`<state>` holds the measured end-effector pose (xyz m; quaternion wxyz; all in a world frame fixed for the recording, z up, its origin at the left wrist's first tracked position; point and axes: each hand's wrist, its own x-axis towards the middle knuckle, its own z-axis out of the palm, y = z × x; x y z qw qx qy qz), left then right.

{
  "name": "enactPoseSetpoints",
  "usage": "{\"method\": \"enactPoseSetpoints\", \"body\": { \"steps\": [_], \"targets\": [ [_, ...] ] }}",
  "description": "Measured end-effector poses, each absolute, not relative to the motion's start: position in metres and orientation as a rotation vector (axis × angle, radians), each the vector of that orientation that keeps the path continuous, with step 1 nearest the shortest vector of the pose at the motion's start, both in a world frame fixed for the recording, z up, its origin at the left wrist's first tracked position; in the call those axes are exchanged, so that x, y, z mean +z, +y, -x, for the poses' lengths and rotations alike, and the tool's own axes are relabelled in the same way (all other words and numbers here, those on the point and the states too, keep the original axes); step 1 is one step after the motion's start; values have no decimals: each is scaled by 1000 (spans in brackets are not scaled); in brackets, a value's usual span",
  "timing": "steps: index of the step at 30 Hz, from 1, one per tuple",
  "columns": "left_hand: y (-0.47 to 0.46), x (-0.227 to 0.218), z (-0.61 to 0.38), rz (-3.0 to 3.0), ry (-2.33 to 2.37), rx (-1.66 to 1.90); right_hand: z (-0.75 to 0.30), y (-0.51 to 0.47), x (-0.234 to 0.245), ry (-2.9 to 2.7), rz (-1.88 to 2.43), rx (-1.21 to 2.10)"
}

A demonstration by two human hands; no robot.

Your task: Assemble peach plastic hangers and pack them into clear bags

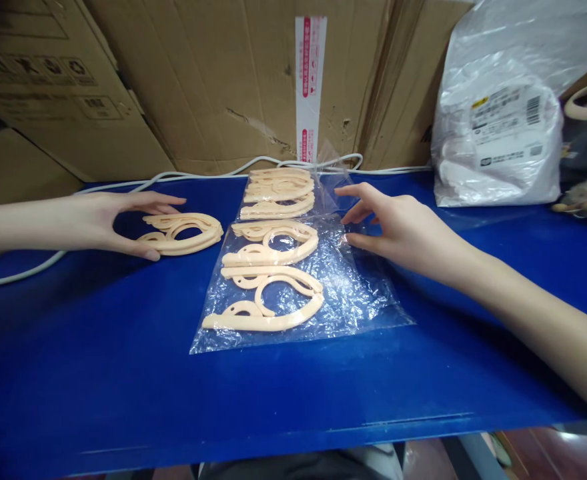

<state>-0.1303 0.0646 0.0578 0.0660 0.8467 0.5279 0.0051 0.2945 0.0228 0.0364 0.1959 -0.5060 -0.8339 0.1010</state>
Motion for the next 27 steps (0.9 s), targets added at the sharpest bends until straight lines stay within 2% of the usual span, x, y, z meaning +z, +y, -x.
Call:
{"method": "enactPoseSetpoints", "body": {
  "steps": [7, 11, 18, 23, 27],
  "targets": [
    [52, 70, 113, -2525, 1689, 106, -291, 19, 43, -2252, 1414, 104],
    [40, 76, 89, -2689, 1526, 425, -281, 7, 50, -2151, 1289, -46],
    [-1, 54, 37, -2928, 979, 827, -253, -26, 54, -2010, 1080, 670],
    [-15, 42, 24, -2987, 928, 830, -248, -25, 50, -1804, 1026, 1177],
    [-11, 40, 27, -3025, 937, 787, -249, -19, 48, -1685, 1028, 1340]
  ]
}}
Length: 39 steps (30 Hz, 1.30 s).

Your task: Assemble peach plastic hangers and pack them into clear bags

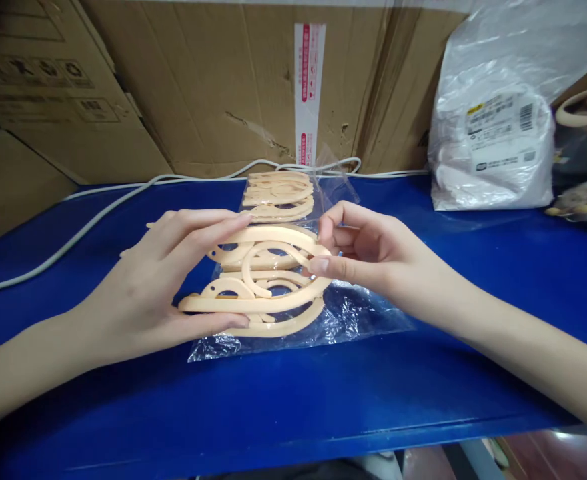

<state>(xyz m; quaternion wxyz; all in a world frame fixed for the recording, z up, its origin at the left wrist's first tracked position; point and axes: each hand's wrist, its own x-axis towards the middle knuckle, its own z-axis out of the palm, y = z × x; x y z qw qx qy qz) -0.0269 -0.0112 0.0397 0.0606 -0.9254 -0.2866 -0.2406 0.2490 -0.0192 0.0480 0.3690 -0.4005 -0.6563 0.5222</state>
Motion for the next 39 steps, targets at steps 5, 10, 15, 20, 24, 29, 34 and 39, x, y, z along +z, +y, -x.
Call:
{"method": "enactPoseSetpoints", "body": {
  "steps": [5, 10, 15, 20, 24, 29, 34, 39],
  "targets": [
    [-6, 35, 29, 2842, -846, -713, -247, -18, 48, -1582, 985, 1460],
    [-1, 29, 30, 2849, -783, -708, -247, -17, 47, -1526, 946, 1527],
    [0, 28, 30, 2791, -814, -664, -248, -16, 46, -1486, 945, 1566],
    [0, 28, 28, 2730, -809, -728, -249, -16, 45, -1496, 967, 1565],
    [-1, 30, 28, 2698, -782, -702, -248, -16, 45, -1542, 1025, 1494],
    [-3, 32, 28, 2650, -779, -740, -248, -14, 45, -1558, 1040, 1494],
    [-1, 33, 29, 2605, -712, -726, -248, -14, 45, -1536, 1017, 1526],
    [0, 34, 29, 2531, -666, -664, -248, -13, 44, -1535, 1001, 1537]
  ]
}}
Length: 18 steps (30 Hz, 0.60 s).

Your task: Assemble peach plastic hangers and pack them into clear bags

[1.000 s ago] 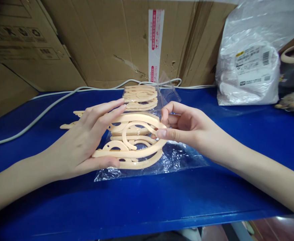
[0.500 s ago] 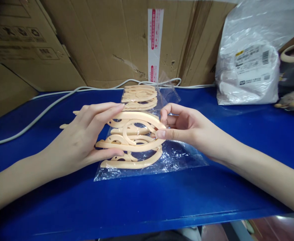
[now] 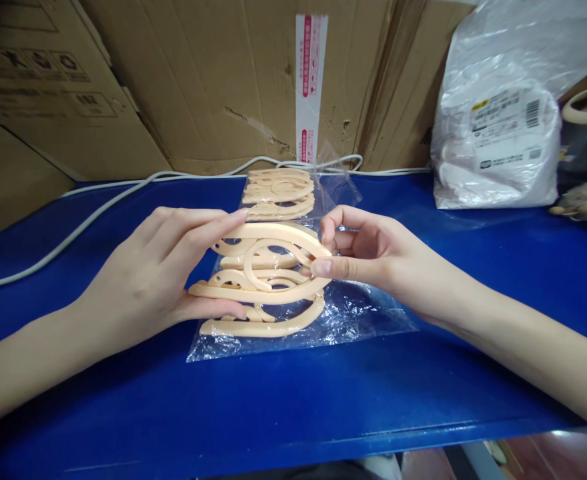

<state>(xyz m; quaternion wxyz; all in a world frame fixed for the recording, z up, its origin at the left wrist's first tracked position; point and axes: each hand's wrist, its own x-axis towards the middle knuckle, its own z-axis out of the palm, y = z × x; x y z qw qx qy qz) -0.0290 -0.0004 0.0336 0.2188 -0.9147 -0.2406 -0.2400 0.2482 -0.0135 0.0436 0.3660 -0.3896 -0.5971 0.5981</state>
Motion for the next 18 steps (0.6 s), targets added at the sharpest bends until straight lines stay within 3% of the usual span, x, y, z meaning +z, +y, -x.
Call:
{"method": "enactPoseSetpoints", "body": {
  "steps": [7, 14, 18],
  "targets": [
    [-3, 35, 29, 2440, -663, -660, -250, -16, 44, -1674, 1007, 1445],
    [-11, 35, 26, 2511, -741, -717, -250, -26, 41, -2258, 927, 393],
    [-16, 34, 22, 2541, -740, -767, -246, -30, 39, -2393, 840, 264]
  ]
}}
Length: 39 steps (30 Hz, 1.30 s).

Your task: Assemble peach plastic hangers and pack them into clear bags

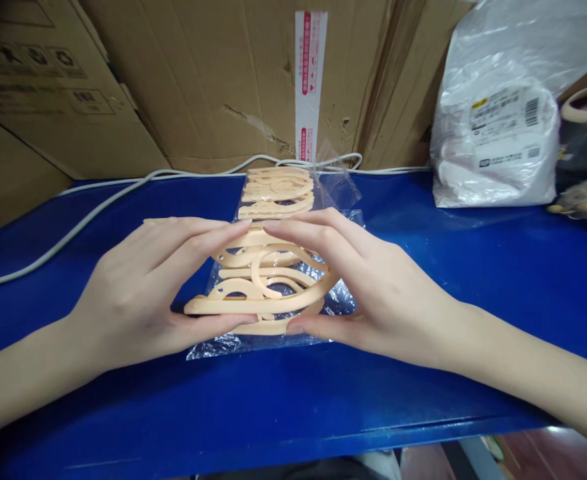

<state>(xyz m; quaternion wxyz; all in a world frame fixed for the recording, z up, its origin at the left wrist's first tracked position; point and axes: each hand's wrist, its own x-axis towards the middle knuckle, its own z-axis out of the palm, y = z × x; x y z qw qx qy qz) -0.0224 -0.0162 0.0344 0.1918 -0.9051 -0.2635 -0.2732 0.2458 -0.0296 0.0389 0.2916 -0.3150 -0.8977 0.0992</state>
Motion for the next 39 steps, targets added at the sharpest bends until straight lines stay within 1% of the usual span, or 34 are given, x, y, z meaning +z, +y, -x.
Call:
{"method": "enactPoseSetpoints", "body": {
  "steps": [3, 5, 8, 11, 14, 22, 29, 31, 33, 36, 39],
  "targets": [
    [-18, 34, 22, 2556, -734, -771, -246, -32, 40, -2358, 868, 327],
    [-18, 34, 22, 2559, -738, -763, -247, -32, 41, -2263, 960, 455],
    [-16, 33, 22, 2578, -752, -758, -248, -31, 44, -2077, 1087, 751],
    [-13, 32, 22, 2633, -748, -756, -247, -28, 47, -1886, 1070, 1080],
    [-10, 30, 22, 2680, -757, -744, -243, -25, 49, -1722, 1049, 1302],
    [-4, 20, 23, 2631, -668, -708, -243, -21, 47, -1569, 1032, 1469],
    [-6, 28, 23, 2541, -663, -637, -245, -18, 41, -1576, 996, 1534],
    [-6, 29, 24, 2526, -656, -632, -245, -19, 41, -1603, 1005, 1507],
    [-7, 30, 24, 2530, -661, -638, -245, -22, 41, -1701, 1042, 1381],
    [-8, 30, 23, 2553, -679, -656, -246, -27, 40, -1999, 1049, 947],
    [-11, 30, 22, 2581, -673, -693, -247, -29, 36, -2306, 876, 441]
  ]
}}
